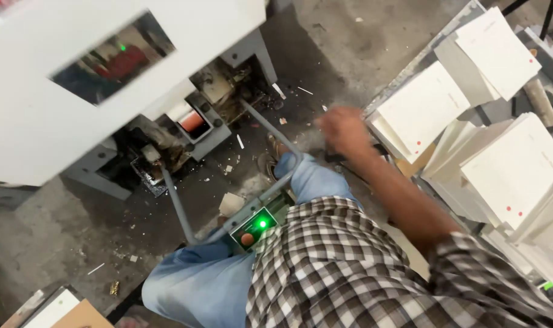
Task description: The recorder is feeding sheets of paper into a mechanical printing or stamping machine.
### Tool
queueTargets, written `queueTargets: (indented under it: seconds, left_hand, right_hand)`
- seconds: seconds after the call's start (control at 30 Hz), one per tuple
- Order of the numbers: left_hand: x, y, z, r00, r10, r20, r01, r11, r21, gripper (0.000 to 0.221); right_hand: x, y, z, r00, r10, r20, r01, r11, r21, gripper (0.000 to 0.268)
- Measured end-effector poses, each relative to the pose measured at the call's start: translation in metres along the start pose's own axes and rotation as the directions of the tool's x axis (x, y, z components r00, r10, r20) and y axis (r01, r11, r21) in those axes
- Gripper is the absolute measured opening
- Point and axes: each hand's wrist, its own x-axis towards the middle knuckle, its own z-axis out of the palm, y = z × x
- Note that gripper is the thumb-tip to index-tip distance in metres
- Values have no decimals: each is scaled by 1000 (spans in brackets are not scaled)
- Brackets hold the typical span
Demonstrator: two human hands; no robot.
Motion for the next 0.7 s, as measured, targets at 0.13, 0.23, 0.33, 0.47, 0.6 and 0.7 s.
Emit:
queueTargets:
  seconds: [0.13,0.23,0.33,0.47,0.6,0.7]
  left_hand:
    - [-1,7,5,999,-43,-21,41,996,-79,21]
    - [7,12,9,998,-57,-31,53,992,-114,20]
    - [31,28,7,986,160,-42,-164,972,-170,21]
    - [35,66,-6,993,98,70,-83,979,-187,22]
    - [39,82,-14,995,49,83,-35,987,-158,20]
    - [40,89,-15,995,37,91,-21,986,-166,20]
  right_hand:
    - [-66,75,-45,952,299,-63,-305,925,-224,27]
    - [-74,72,-86,888,459,-15,-422,802,-423,49]
    - [-81,85,-93,786,612,85,-484,695,-531,68]
    - [-88,125,-92,697,686,210,-502,675,-541,71]
    - [-82,141,-115,673,660,332,-560,749,-354,65]
    - [-75,144,-124,651,661,374,-614,748,-252,63]
